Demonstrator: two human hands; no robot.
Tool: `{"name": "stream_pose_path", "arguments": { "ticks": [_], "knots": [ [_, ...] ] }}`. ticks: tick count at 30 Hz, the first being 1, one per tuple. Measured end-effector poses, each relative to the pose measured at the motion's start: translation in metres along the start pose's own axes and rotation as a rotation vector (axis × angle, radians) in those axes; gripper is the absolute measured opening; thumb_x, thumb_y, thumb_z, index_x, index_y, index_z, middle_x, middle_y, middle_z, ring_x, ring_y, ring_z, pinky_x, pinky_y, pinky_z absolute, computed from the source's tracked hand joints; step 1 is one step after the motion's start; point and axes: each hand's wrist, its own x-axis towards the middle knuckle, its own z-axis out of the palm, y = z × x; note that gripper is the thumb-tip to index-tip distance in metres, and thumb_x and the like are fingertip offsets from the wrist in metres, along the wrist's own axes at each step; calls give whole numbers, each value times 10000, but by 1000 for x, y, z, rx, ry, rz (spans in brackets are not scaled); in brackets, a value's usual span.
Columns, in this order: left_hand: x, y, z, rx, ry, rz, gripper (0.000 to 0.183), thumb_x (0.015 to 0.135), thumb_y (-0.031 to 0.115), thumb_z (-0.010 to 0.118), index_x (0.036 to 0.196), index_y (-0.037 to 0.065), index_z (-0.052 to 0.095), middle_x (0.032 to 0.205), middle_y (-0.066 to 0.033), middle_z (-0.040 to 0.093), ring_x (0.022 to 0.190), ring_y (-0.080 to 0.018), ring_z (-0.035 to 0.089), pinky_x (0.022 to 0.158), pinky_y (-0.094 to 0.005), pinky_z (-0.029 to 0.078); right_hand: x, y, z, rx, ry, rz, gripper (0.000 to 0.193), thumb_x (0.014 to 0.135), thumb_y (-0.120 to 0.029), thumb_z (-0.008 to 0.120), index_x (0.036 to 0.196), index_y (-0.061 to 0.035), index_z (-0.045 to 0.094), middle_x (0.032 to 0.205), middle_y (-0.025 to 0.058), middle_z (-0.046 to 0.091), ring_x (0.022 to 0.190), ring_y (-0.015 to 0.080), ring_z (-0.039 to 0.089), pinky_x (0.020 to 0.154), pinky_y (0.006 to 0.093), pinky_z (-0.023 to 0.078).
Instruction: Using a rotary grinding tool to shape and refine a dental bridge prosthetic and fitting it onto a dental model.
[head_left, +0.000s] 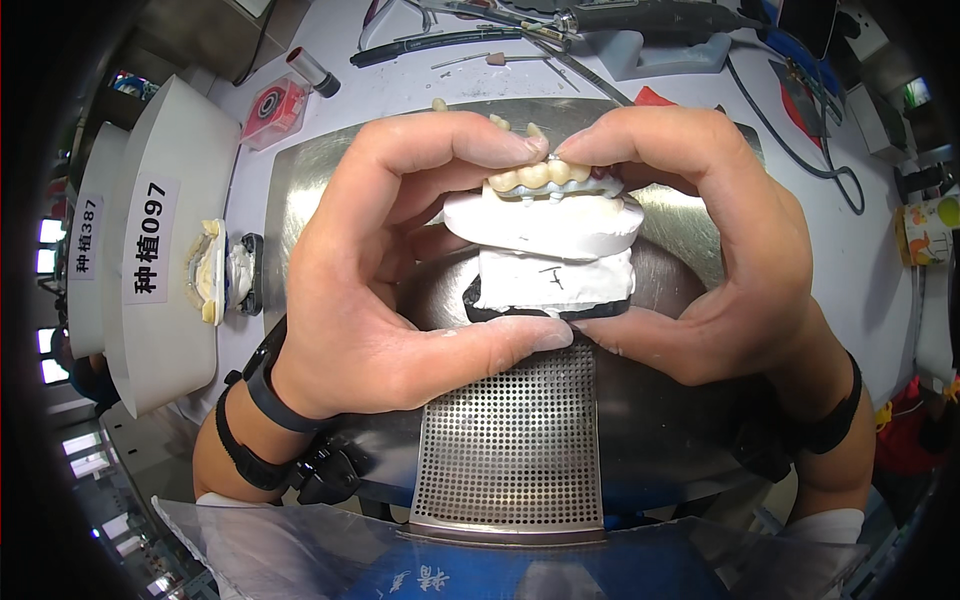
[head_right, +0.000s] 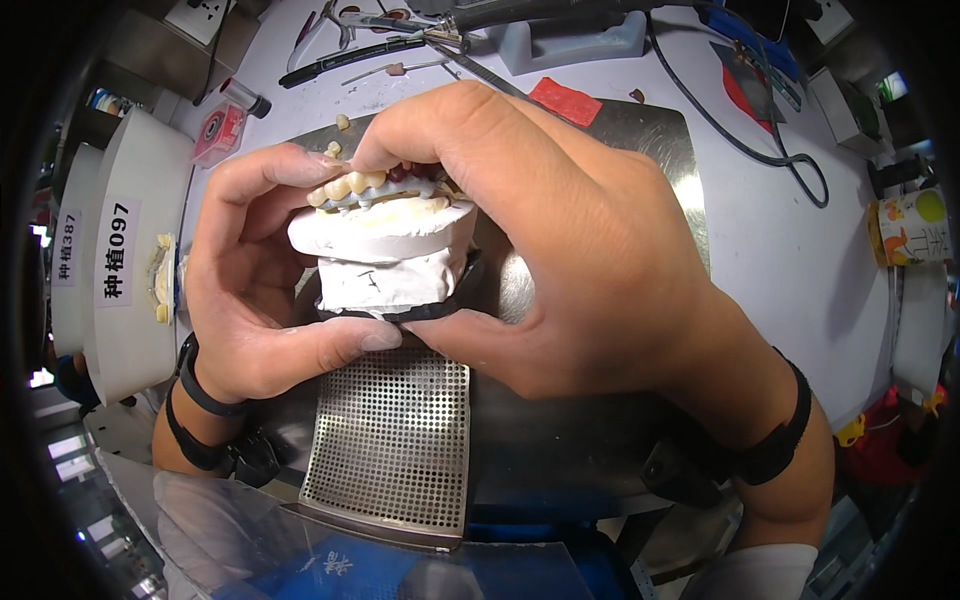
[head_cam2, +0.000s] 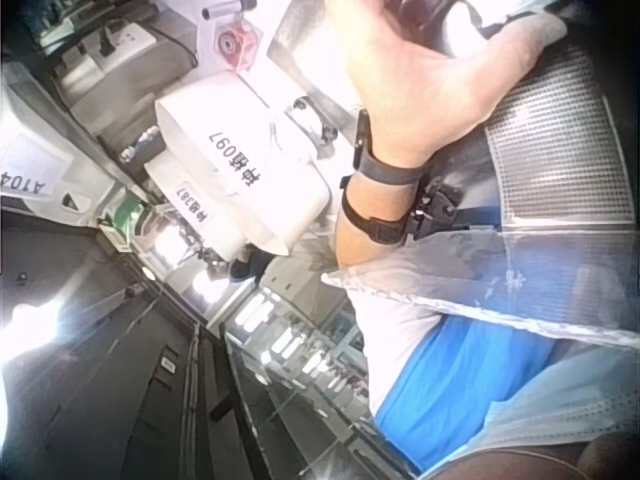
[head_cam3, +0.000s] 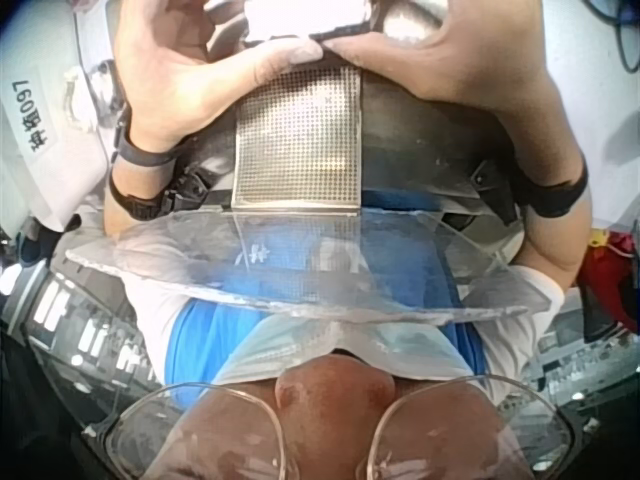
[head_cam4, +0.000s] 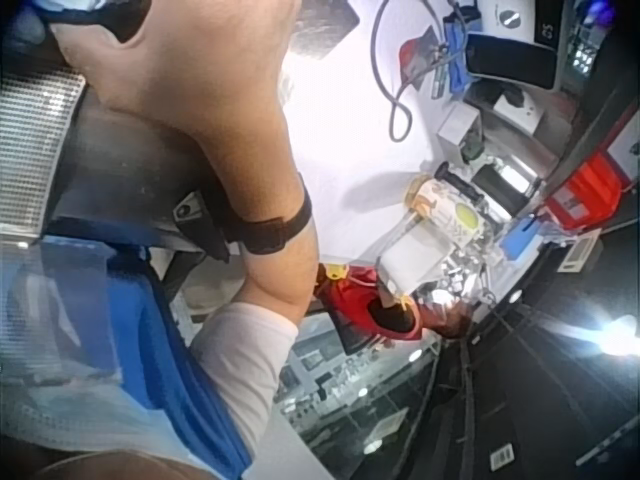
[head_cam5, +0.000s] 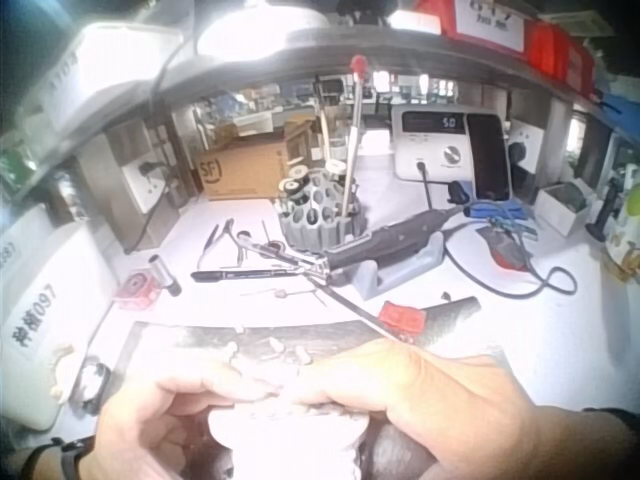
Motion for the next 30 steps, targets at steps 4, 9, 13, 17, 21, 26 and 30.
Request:
{"name": "stream_pose_path", "arguments": {
  "ticks": [4,9,13,17,21,26,30],
  "knots": [
    [-1,-1,0,-14,9,5,831,631,46,876,1284,-11,365,1191,-173,579,1120,-205,589,958,-327,484,0,0,-1,10,-10,-3,695,598,-45,838,1208,60,520,1150,153,597,1014,210,639,884,304,521],
    [0,2,-1,-6,6,-17,830,625,41,879,1279,-5,369,1191,-172,579,1118,-205,591,954,-326,486,1,0,-2,32,-35,5,714,601,-44,837,1225,59,506,1163,159,596,1033,212,634,889,308,516],
    [0,1,0,-16,16,-6,832,624,46,881,1279,-2,371,1190,-170,580,1118,-205,591,954,-328,487,0,0,-2,28,-24,11,720,603,-41,838,1230,57,498,1171,164,594,1045,214,631,891,311,515],
    [0,1,0,-18,11,-7,835,621,51,883,1280,-2,372,1190,-169,580,1122,-206,588,957,-329,485,0,0,-3,23,-43,20,720,601,-34,841,1227,58,499,1171,162,594,1048,220,635,897,314,518],
    [1,1,0,3,8,-4,839,620,51,883,1282,-3,370,1190,-170,580,1125,-207,587,962,-331,482,-1,0,-2,11,-35,13,717,598,-33,844,1222,58,504,1166,160,594,1048,225,637,898,315,522],
    [0,0,0,0,26,-6,836,623,49,877,1284,-5,369,1188,-170,581,1127,-207,586,968,-333,477,0,-1,-1,19,-17,18,709,593,-36,840,1216,58,513,1156,156,594,1039,224,641,899,312,524],
    [0,1,-1,0,15,-8,832,623,50,876,1282,-5,370,1186,-170,582,1125,-207,587,970,-334,476,0,-1,-2,22,-21,16,712,592,-36,838,1219,58,512,1159,156,592,1038,224,641,901,312,524]
  ]
}}
